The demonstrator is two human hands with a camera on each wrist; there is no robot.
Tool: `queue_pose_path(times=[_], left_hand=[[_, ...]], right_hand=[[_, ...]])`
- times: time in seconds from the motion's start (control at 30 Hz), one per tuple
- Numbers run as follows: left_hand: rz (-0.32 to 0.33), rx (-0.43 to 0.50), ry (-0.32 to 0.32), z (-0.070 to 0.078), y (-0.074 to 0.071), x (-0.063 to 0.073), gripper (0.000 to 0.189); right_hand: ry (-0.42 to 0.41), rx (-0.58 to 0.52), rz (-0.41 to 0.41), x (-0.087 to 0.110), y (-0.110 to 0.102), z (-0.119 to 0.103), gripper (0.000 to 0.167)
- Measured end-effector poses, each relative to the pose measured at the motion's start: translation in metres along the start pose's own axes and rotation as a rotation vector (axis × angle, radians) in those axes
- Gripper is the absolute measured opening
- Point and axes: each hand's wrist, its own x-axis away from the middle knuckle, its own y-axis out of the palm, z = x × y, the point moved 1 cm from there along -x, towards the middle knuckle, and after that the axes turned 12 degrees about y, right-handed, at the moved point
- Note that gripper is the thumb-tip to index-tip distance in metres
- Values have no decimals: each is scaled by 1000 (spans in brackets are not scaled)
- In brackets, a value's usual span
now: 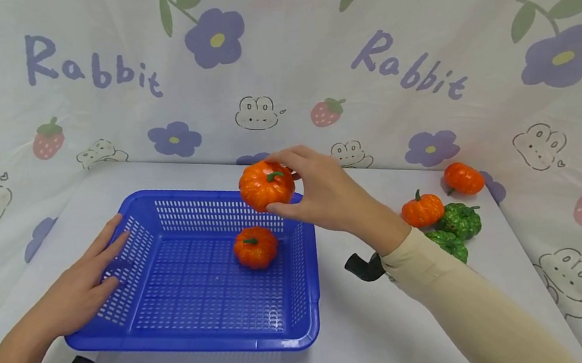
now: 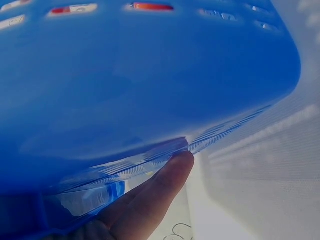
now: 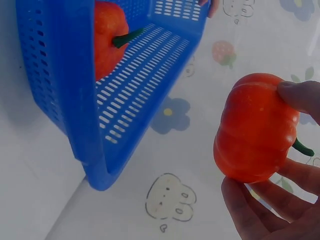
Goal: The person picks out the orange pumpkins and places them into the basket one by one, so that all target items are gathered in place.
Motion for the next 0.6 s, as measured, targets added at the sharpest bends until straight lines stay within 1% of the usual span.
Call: queue_pose_path(times=[0.2,0.6], left_hand=[[-1,-5,1,-1,1,0,73],[3,0,5,1,0,0,72]], right_hand=[[-17,-1,-7,-4,3,-6,71],[-51,-38,-40,-12,11,-15,69]])
